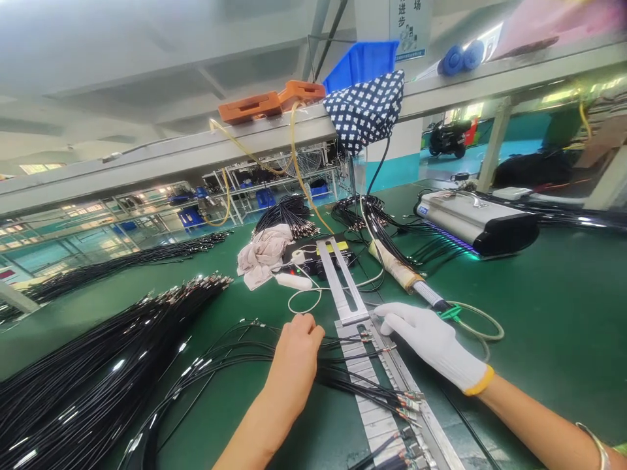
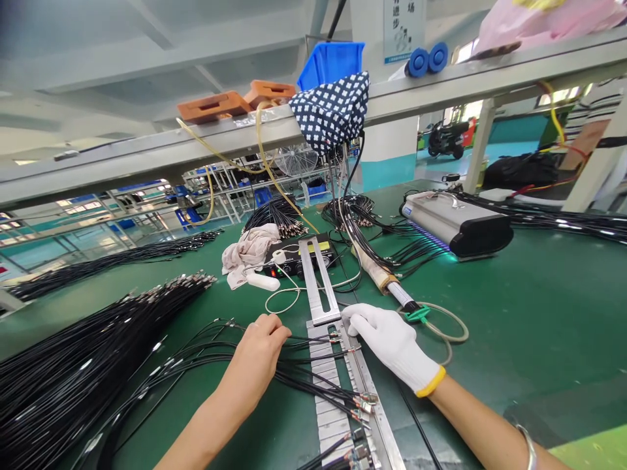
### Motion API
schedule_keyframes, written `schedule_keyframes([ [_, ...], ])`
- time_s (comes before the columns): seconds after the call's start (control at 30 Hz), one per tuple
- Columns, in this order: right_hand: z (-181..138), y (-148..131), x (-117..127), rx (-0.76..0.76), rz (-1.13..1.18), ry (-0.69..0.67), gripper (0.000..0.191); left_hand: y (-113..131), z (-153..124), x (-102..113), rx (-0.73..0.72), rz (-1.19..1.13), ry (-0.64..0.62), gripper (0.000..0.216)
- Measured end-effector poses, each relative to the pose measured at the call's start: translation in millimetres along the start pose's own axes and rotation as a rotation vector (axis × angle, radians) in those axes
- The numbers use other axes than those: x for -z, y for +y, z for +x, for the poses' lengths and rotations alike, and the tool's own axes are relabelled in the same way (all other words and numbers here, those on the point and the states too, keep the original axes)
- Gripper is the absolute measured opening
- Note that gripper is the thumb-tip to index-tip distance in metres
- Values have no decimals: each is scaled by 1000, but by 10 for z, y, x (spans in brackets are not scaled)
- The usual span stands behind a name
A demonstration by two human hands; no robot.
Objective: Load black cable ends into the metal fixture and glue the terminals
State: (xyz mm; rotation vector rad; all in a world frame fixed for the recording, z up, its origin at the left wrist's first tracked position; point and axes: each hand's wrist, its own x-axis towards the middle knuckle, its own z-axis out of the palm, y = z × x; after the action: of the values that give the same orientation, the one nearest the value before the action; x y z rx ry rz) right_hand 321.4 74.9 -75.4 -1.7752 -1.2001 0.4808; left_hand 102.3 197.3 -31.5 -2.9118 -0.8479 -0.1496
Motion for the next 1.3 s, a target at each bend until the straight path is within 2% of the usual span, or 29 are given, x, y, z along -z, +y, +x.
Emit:
schedule_keyframes([
  [0.27, -30, 4, -12, 61, -87, 23, 40, 35, -4, -25, -34, 92, 69, 31],
  [0.47, -39, 89, -98, 202, -215, 90, 38, 58, -2, -25, -20, 2, 71, 30],
  [0.6, -36, 155, -150, 240, -262, 125, 37, 59, 13, -20, 30, -157, 90, 29],
  [0.73, -42, 146, -148, 219, -226, 104, 38, 42, 23, -4, 108, -296, 0, 29],
  [0.83, -55, 101, -133, 195, -178, 85, 38, 19, 21, -5, 99, -353, -86, 31],
  [1.0, -93, 48, -151, 189, -125, 74, 36, -34, 6, -48, 50, -441, -87, 38],
  [1.1, -127, 27, -184, 269, -167, 70, 35, -58, 0, -88, 37, -478, -84, 41],
  [1.3, -189, 3, -257, 594, -324, 25, 33, -16, -19, -123, -19, -460, -117, 52],
])
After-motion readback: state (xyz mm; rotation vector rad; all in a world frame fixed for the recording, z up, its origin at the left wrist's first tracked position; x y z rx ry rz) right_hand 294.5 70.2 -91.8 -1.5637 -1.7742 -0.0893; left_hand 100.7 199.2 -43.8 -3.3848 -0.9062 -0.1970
